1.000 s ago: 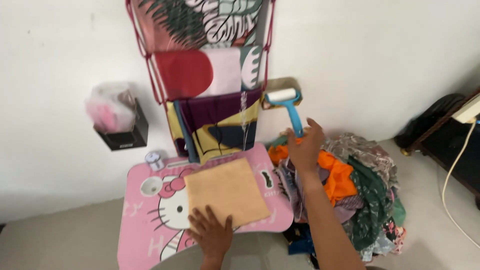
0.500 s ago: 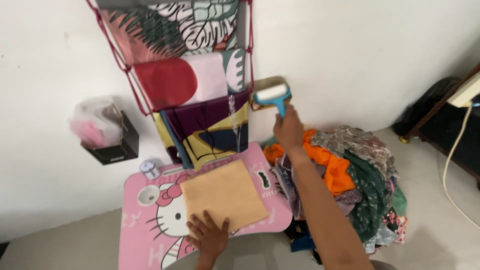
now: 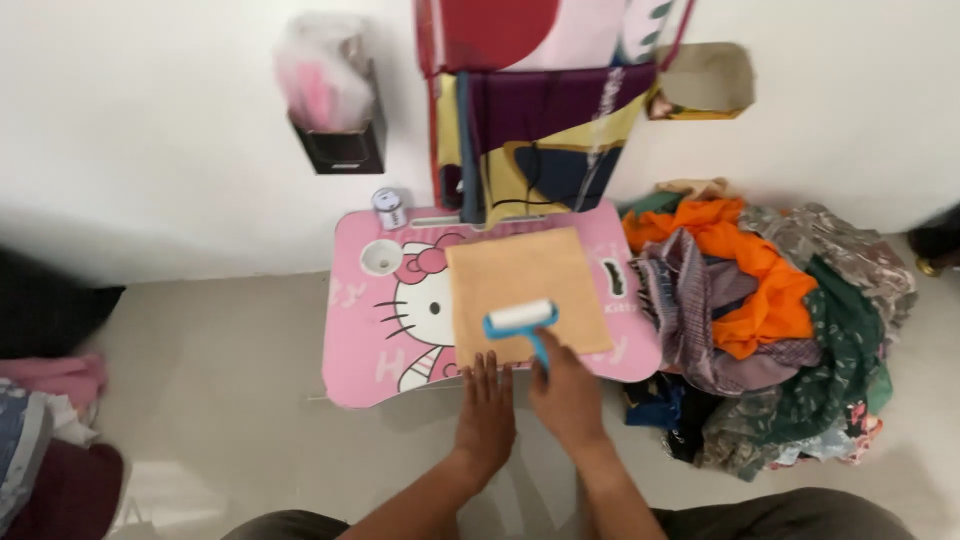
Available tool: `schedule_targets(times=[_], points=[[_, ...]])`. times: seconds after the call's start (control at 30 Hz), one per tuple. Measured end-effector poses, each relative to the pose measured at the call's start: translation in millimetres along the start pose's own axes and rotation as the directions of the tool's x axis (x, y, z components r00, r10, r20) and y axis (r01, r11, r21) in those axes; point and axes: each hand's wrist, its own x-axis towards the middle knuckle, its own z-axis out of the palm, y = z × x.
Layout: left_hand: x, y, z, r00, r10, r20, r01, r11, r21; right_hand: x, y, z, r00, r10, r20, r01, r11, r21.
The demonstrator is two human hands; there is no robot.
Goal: Folding a light yellow fabric item on a small table and then using a lint roller to clean it.
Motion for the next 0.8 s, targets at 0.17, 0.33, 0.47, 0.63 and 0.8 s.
schedule_targets(times=[0.17,0.33,0.47,0.63,0.8], points=[[1,-5,12,1.0,-0.015,0.005,0.014,0.998,0.062,-2,-19,52,0.99,0.02,0.137,0.002,0.987,-0.161],[17,-2,30,0.996,-0.017,0.085,0.021,0.999,-0.048,43,-24,81,0.978,0.05,0.201,-0.005,0.976,-0.217],[21,-10,0,0.999,-0.036,0.014,0.035,0.995,0.09,98,-15,120,0.987,-0.038,0.157,0.071,0.976,-0.207],[28,-24,-32,0.997,-0.067,0.038,0.059,0.981,0.186,167,-12,155,0.984,-0.081,0.158,0.11,0.977,-0.183],[32,-14,-19,1.0,-0.003,0.013,0.0,0.986,0.166,139,-3,101,0.991,-0.127,0.046,0.13,0.987,-0.091]])
